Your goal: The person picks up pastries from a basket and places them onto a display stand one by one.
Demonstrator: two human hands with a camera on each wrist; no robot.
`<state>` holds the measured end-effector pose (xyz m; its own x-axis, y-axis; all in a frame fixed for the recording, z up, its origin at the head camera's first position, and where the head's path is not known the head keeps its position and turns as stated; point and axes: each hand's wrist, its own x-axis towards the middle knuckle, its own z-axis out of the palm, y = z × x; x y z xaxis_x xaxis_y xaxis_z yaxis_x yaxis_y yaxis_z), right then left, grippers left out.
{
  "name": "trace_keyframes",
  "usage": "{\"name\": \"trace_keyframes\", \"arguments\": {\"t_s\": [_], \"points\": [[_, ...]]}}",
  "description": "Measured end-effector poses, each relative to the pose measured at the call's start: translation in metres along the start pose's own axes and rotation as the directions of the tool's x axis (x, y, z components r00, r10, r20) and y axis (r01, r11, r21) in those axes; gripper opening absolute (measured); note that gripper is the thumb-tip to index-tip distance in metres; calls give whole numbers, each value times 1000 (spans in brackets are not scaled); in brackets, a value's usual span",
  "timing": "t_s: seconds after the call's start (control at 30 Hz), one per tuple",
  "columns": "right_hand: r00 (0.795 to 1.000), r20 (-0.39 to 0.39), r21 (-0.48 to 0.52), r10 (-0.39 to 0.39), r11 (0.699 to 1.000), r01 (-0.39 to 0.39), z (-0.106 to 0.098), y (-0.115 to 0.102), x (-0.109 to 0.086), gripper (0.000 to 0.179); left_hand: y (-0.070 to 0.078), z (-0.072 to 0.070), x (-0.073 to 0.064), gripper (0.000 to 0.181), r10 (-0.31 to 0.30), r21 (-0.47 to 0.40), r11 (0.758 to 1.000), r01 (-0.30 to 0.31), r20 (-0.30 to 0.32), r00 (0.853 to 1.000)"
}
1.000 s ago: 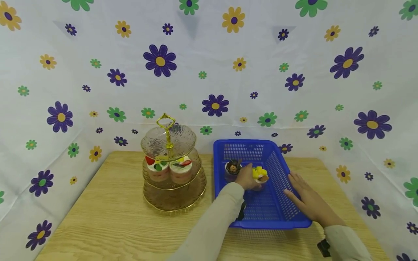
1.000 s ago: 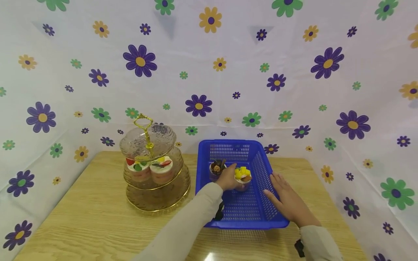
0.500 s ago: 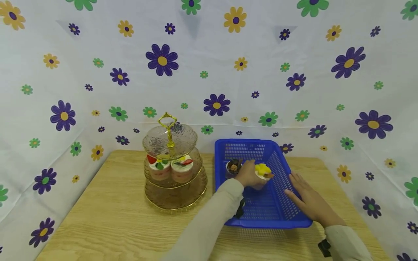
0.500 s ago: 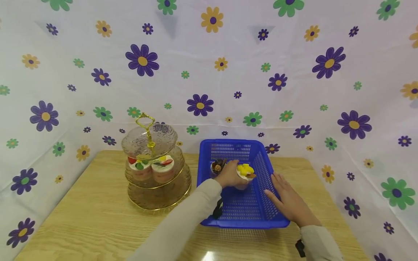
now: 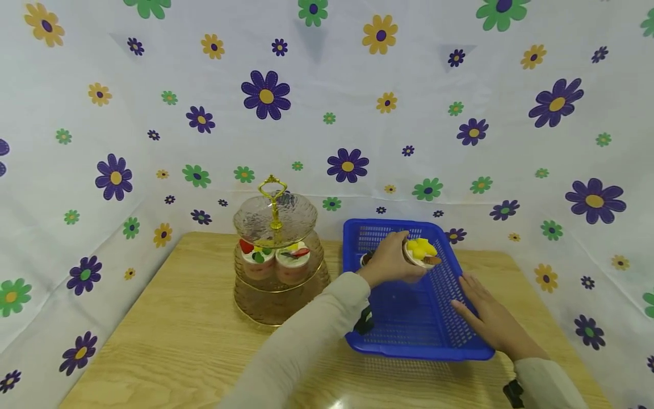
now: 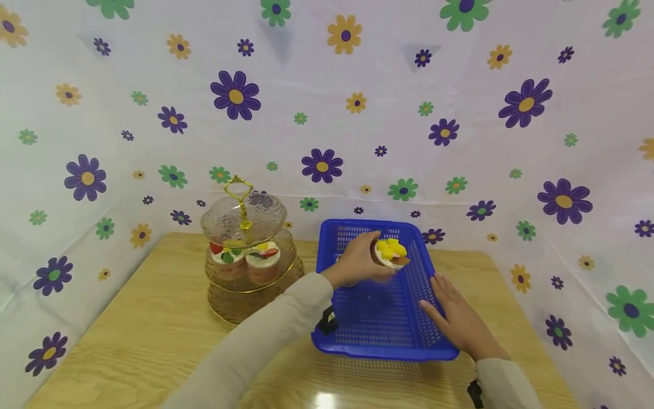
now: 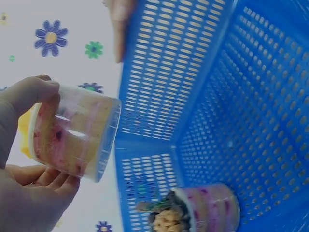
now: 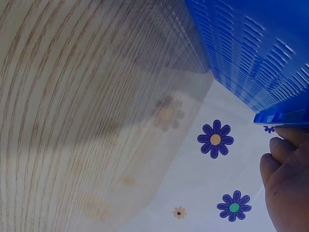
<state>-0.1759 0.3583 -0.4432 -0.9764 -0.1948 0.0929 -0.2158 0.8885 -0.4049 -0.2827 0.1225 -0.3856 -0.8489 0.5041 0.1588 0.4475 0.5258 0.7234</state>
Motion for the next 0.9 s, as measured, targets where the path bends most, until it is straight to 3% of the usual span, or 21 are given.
{"name": "trace_keyframes", "arguments": {"t_s": [0.3, 0.67, 0.9], "points": [[1000, 3, -6, 4, 1000, -4, 0, -2, 1, 71, 7, -34, -27, 85, 45, -186, 981, -60, -87, 995], [1000, -8, 4, -19, 1000, 19, -2, -2, 0, 70, 9, -65, -61, 80, 8, -292, 955, -51, -147, 989], [999, -17, 4, -30, 1000, 31, -1, -3, 0, 69, 1, -79, -86, 76, 52, -356, 928, -108, -164, 985]]}}
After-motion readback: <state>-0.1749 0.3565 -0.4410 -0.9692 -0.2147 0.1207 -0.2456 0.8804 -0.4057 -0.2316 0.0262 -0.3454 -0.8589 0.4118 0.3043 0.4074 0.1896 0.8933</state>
